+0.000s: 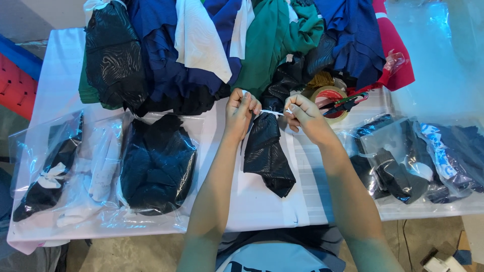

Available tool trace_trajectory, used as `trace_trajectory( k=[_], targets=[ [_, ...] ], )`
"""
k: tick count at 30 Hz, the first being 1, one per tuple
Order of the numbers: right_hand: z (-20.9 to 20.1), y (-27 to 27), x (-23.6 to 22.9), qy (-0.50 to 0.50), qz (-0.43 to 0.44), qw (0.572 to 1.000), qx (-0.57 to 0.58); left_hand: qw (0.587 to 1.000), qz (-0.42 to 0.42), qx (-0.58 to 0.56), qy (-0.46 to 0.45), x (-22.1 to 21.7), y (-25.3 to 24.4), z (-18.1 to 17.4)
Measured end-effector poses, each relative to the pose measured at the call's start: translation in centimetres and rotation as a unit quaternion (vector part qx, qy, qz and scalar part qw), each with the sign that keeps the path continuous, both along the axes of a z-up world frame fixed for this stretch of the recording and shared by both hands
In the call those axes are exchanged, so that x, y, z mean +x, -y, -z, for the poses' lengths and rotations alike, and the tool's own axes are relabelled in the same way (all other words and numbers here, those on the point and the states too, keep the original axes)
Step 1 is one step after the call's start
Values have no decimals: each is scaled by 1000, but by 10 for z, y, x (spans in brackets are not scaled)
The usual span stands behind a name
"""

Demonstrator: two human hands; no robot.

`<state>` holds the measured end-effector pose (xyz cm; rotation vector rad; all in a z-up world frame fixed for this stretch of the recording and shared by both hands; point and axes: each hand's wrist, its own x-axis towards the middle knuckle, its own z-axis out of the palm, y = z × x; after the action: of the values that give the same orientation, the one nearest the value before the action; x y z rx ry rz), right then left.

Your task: A person attaches a tag to a piece of fabric and then carefully slides it into a plastic bag for packaging.

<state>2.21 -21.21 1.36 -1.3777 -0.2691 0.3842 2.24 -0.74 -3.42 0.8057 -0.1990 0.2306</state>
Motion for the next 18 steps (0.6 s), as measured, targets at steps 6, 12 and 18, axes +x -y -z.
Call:
trace_trajectory(
  k=[6,12,18],
  targets=[
    [-28,9,-10,-18,-45,997,-60,999,3,44,9,0,-1,-4],
    [-47,12,-19,-27,-72,992,-97,999,-8,35,4,2,-6,-5],
    [-9,6,-9,33,-35,993,-109,998,-12,-54,-38,-10,-6,-8]
  ],
)
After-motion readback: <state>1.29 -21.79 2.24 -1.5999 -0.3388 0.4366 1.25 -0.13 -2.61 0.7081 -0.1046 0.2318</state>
